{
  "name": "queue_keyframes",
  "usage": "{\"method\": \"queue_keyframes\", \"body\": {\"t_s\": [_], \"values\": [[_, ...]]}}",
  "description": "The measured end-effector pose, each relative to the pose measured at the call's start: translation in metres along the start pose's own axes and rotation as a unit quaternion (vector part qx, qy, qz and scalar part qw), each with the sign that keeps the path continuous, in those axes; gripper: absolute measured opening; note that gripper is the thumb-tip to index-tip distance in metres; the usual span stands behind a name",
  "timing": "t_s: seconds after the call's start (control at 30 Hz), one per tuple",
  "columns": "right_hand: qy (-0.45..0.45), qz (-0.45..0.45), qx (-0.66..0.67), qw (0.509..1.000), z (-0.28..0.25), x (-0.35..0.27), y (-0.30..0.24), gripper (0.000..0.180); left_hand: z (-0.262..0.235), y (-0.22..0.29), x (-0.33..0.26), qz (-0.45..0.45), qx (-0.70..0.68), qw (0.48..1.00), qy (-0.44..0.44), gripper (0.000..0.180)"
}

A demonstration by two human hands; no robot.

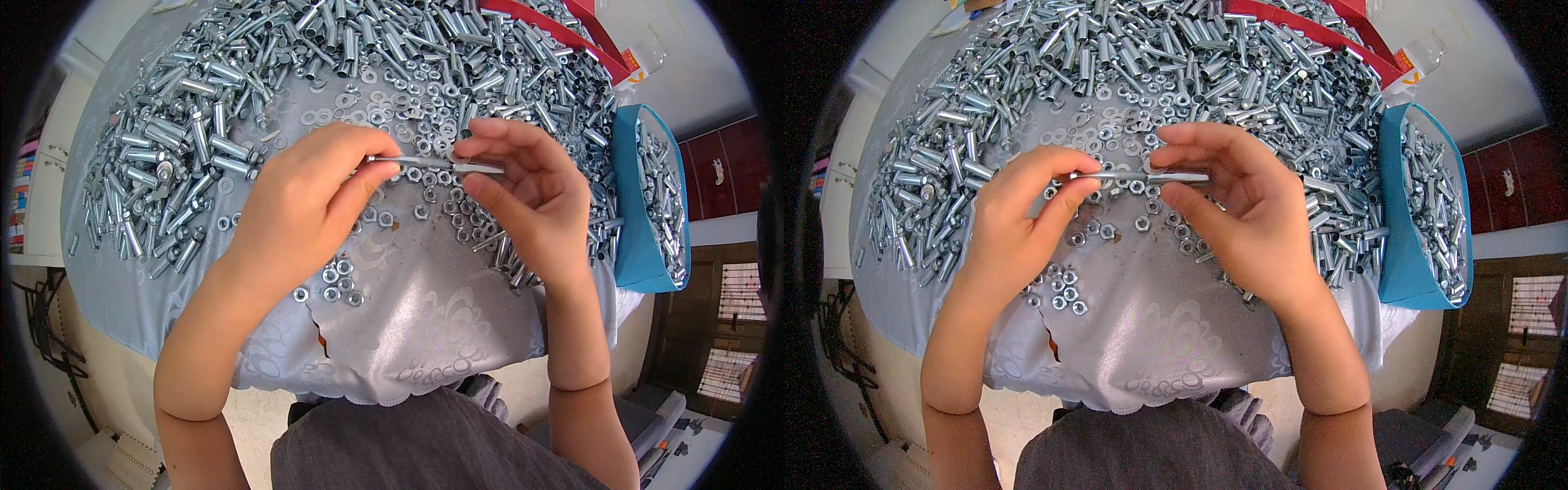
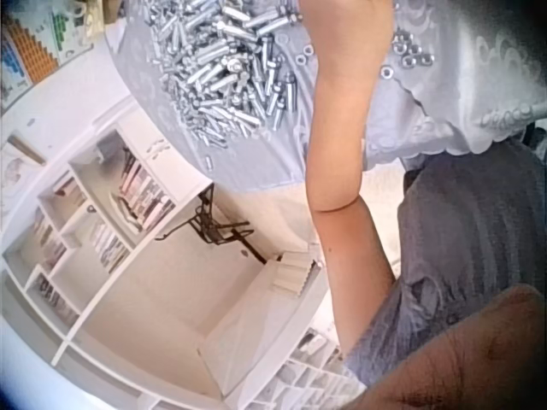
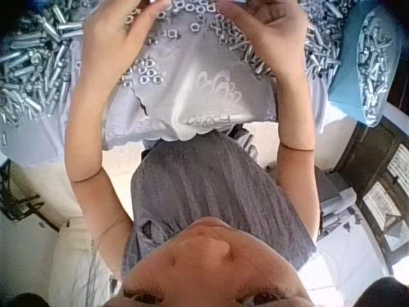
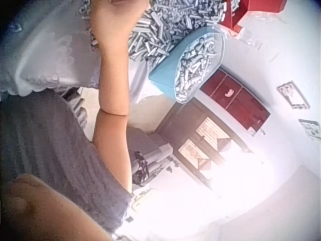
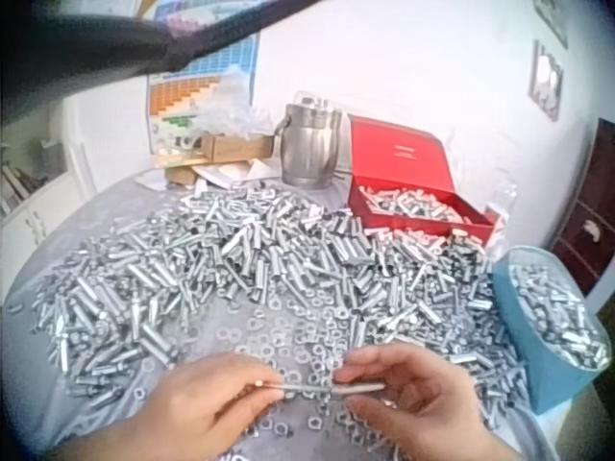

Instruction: The person repeatedly picks up bolts and washers from a large pile on a table, places a washer onto the bolt, and then screws a nut onto the bolt by hand. The person handles the fasteners one at a time, assembling them into complete units.

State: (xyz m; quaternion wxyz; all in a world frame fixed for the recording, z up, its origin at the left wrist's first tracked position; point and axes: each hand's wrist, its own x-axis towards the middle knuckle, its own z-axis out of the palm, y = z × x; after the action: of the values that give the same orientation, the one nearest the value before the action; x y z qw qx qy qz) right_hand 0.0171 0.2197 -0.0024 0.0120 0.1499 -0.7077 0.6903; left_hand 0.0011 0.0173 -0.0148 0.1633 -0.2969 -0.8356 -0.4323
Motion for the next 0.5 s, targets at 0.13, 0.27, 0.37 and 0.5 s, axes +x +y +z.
{"method": "queue_keyframes", "body": {"t_s": [0.13,0.27,0.37,0.5], "values": [[-0.005,0.0,0.004,1.0,0.002,0.0,0.0,0.039,0.0,-0.002,-0.001,0.007,-0.007,1.0,-0.001,0.015],[-0.021,-0.002,0.019,1.0,0.001,-0.001,0.002,0.039,0.0,0.0,-0.001,0.008,-0.07,0.997,-0.015,0.015],[-0.043,-0.002,0.013,0.999,0.006,-0.003,0.001,0.038,0.005,0.0,-0.005,-0.062,-0.179,0.981,-0.037,0.023],[-0.081,-0.019,0.015,0.996,0.013,-0.007,0.0,0.036,-0.001,0.011,-0.003,-0.212,-0.328,0.916,-0.097,0.036]]}}
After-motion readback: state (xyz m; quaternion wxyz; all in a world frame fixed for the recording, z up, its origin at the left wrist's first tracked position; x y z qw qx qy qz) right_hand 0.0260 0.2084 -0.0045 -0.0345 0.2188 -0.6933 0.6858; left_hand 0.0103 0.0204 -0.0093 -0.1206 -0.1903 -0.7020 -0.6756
